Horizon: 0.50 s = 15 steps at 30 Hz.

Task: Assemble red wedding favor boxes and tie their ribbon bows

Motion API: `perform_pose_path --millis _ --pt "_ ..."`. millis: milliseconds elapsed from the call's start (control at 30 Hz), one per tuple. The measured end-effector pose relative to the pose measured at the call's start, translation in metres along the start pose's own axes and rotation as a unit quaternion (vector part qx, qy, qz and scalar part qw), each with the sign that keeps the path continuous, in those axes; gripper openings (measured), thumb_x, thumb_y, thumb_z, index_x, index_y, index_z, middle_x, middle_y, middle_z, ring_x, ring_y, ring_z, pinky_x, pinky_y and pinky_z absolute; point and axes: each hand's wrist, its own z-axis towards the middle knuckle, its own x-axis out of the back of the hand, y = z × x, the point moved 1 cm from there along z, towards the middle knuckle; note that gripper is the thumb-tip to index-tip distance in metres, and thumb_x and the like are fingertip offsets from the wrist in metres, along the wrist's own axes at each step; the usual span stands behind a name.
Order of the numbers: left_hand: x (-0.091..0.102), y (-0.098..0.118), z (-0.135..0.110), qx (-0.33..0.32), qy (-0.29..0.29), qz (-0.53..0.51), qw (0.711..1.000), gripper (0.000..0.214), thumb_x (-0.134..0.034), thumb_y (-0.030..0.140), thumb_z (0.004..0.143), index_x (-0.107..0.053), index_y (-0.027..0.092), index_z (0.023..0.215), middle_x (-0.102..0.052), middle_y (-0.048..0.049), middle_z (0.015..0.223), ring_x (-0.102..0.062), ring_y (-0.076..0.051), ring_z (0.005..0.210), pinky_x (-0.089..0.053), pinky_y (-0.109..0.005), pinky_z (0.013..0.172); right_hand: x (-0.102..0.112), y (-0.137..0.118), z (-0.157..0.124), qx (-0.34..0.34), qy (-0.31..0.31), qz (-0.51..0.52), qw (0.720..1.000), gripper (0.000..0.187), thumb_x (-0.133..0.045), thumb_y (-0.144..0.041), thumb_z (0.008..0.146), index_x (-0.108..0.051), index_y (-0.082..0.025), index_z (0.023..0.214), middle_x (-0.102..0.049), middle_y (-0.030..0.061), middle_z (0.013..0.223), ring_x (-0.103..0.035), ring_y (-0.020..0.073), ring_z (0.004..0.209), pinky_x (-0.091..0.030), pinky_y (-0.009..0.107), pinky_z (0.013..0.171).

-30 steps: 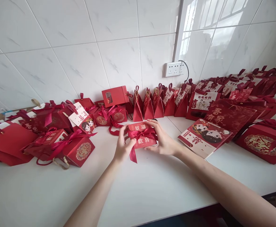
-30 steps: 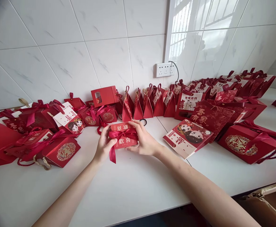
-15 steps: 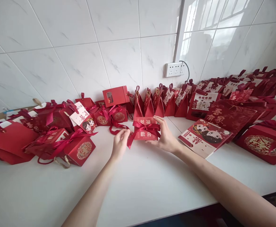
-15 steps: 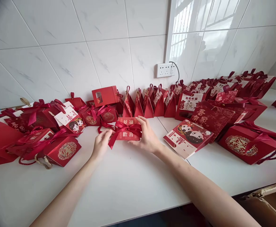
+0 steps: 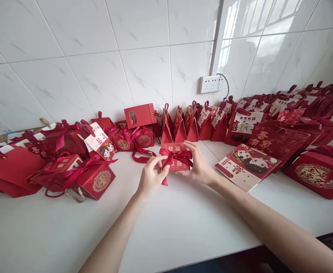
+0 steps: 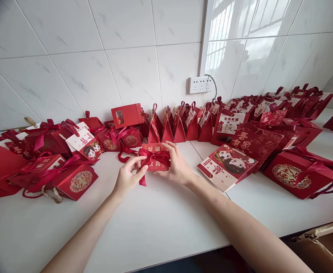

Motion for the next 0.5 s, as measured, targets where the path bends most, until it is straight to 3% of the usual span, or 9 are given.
perform_pose_path --millis 133,500 --pt "0.0007 0.0054 -0.0024 -0.065 0.014 0.045 0.997 0.019 -0.057 0.031 0.083 -0.068 0.021 0.095 -0.049 0.0015 0.072 -0.049 -0.010 0.060 -0.047 -0.023 0.063 -0.0018 -0.0020 -0.0005 0.001 -0.014 0.019 1.000 0.092 -0.072 -0.052 0.071 -0.018 -0.026 0.140 -0.028 0.0202 0.136 -0.035 0.0376 0.134 -0.051 0.053 0.095" --pt "-0.0032 0.0087 -0.0039 -0.086 0.052 0.099 0.990 0.010 -0.061 0.024 0.081 -0.066 0.021 0.090 -0.049 0.0015 0.073 -0.050 -0.011 0.065 -0.047 -0.023 0.066 -0.0040 -0.0079 -0.0023 0.018 -0.018 0.024 0.999 0.089 -0.070 -0.051 0.074 -0.019 -0.024 0.141 -0.027 0.0215 0.138 -0.034 0.0368 0.135 -0.052 0.053 0.093"
